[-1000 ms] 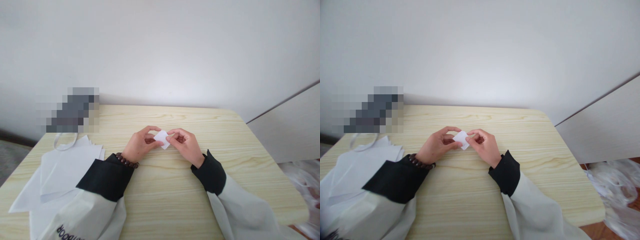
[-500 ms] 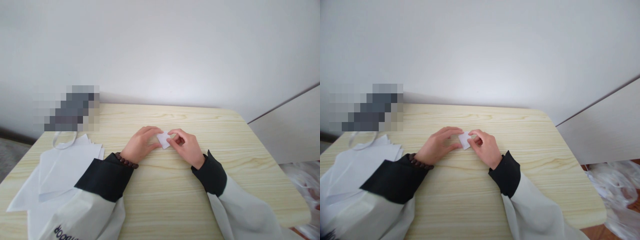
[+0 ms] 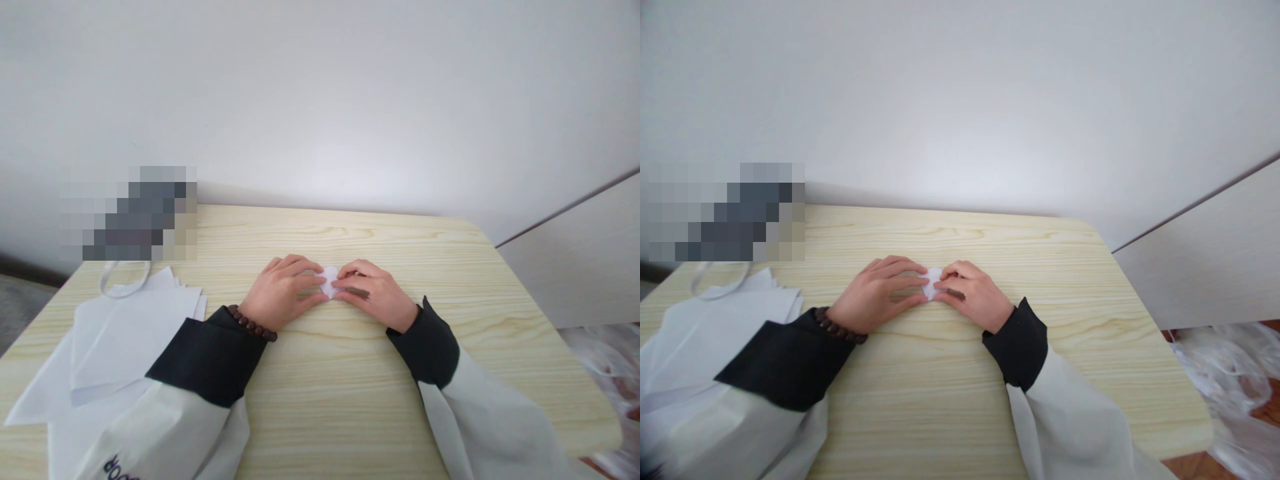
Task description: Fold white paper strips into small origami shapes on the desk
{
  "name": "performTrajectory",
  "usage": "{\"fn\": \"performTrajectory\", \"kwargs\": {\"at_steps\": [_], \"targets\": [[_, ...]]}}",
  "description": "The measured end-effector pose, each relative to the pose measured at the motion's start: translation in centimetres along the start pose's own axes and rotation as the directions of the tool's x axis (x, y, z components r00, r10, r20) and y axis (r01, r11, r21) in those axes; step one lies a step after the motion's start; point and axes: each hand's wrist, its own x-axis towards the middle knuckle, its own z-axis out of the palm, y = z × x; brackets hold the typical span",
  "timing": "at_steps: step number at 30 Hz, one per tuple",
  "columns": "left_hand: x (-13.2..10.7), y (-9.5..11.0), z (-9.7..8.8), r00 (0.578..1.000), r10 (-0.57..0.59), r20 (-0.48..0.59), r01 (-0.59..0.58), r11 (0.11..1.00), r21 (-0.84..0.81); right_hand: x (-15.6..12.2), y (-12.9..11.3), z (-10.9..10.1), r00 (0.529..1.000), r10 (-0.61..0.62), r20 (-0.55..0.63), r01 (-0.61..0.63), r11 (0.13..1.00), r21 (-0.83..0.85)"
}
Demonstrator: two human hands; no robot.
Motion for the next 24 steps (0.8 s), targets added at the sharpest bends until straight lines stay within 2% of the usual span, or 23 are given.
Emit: {"fn": "performTrajectory", "kwargs": {"at_steps": [9,17,20,24], "targets": [[0.2,0.3,-0.2,1.000,-0.005,-0.020,0.004,1.000,-0.020,0.2,-0.4,-0.1,0.997,-0.046,-0.069,0.039,0.995,-0.097],[0.1,0.1,0.2,0.998,0.019,-0.062,-0.018,1.000,0.023,0.5,-1.0,0.2,0.999,-0.003,-0.034,-0.002,0.989,-0.146],[0.2,0.3,0.3,0.996,0.028,-0.082,-0.024,0.999,0.047,0.5,-1.0,0.6,0.998,0.042,-0.043,-0.047,0.990,-0.132],[0.3,0.6,0.4,0.996,0.034,-0.078,-0.024,0.993,0.117,0.4,-0.9,0.8,0.975,0.190,-0.114,-0.193,0.981,-0.020]]}}
